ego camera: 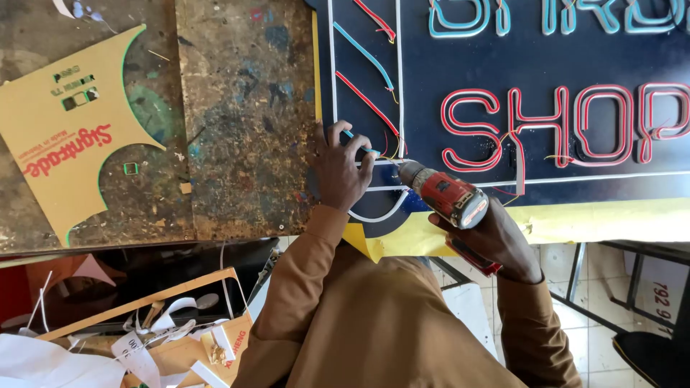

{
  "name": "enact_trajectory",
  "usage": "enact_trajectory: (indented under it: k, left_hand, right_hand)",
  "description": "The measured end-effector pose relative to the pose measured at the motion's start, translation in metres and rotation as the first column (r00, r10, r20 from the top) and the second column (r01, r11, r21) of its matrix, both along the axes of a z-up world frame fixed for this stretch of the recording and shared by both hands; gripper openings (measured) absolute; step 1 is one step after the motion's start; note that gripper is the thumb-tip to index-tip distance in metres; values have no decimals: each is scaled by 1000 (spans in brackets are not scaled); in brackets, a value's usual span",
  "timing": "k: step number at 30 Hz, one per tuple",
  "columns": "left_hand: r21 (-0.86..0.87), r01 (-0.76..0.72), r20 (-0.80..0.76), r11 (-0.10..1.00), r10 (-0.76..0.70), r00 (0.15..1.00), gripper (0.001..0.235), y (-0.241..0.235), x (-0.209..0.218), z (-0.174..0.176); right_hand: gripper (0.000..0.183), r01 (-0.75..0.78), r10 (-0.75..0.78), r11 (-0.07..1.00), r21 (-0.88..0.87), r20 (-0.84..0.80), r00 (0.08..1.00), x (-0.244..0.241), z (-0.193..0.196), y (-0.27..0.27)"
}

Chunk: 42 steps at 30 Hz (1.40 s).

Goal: Assembling a neon-style barber shop sign by fastening components with a power drill

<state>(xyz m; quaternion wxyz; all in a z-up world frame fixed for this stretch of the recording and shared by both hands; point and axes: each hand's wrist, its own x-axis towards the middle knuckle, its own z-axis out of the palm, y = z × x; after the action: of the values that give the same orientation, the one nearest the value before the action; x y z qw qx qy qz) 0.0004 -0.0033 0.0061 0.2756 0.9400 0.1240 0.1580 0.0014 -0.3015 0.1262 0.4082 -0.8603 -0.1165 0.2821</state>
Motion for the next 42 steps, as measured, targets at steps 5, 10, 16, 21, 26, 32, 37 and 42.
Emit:
enact_trajectory:
  k: [5, 10, 16, 21, 26, 32, 37, 42]
  left_hand:
    - [38, -51, 26, 998, 50, 998, 14, -5, 2, -3]
    - [40, -54, 23, 998, 53, 998, 14, -6, 2, -1]
    - [-3, -51, -18, 999, 51, 999, 12, -3, 0, 4]
    - [-10, -56, -53, 998, 55, 997, 11, -1, 1, 8]
    - [-44, -54, -27, 998, 53, 998, 11, 1, 3, 3]
    - [-35, -52, -34, 998, 51, 998, 12, 5, 5, -7]
    - [-23, -70, 8, 997, 70, 998, 19, 1, 7, -13]
    - [38, -85, 35, 996, 84, 996, 21, 4, 9, -27]
  right_hand:
    - [69, -20, 20, 1000, -1, 22, 1000, 1, 11, 11]
    - [51, -50, 50, 999, -20, -8, 999, 20, 54, 47]
    - [35, -86, 87, 996, 11, -141, 986, 45, 62, 69]
    - [42, -109, 111, 994, 24, -113, 987, 49, 37, 61]
    - [36, -150, 134, 982, -115, -135, 982, 56, 74, 82]
    - [53, -389, 379, 812, -435, -114, 918, 89, 76, 94]
    - [54, -549, 523, 658, -515, -211, 826, 118, 94, 131]
    - [39, -623, 553, 545, -561, -318, 770, 127, 99, 152]
